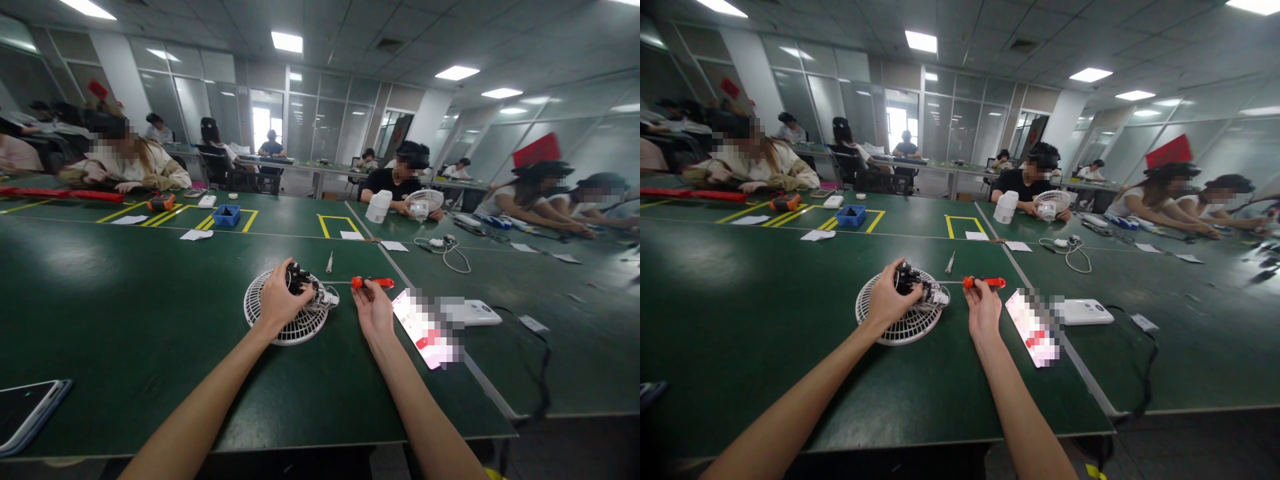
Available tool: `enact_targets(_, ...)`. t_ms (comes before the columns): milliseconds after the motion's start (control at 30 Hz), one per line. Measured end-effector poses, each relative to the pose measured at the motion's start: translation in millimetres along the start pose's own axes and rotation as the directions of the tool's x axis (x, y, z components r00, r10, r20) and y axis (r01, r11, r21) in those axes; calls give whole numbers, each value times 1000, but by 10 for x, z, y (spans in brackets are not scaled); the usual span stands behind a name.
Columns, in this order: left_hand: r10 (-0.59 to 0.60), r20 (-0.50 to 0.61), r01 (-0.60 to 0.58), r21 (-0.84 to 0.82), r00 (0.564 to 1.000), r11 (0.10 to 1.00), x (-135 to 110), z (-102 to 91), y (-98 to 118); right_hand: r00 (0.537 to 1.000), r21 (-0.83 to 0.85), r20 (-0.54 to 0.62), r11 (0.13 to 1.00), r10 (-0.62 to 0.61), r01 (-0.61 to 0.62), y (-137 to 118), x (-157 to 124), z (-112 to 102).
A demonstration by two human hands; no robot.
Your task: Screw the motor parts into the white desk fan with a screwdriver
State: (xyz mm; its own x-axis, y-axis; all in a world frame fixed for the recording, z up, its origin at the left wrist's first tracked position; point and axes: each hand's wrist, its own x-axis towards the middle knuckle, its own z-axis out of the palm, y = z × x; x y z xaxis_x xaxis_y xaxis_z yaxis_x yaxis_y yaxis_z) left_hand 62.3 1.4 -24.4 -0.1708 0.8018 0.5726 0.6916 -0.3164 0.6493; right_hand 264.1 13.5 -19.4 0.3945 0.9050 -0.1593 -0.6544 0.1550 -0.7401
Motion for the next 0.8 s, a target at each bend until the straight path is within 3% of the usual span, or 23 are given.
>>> enact_targets(200,1,1,-1,7,1000,1000,-1,10,-15,998,-104,-58,994,1,-7,47,-1,-11)
enact_targets(500,13,-5,-13,-7,1000,1000,-7,27,-39,1000,73,3,997,26,-26,36,38,-21)
enact_targets(633,11,-8,-11,-6,1000,1000,-7,28,-37,999,54,33,999,-2,0,34,39,-12)
enact_targets(800,14,-4,-14,0,1000,1000,-11,29,-41,999,22,-33,1000,-21,22,10,-12,8)
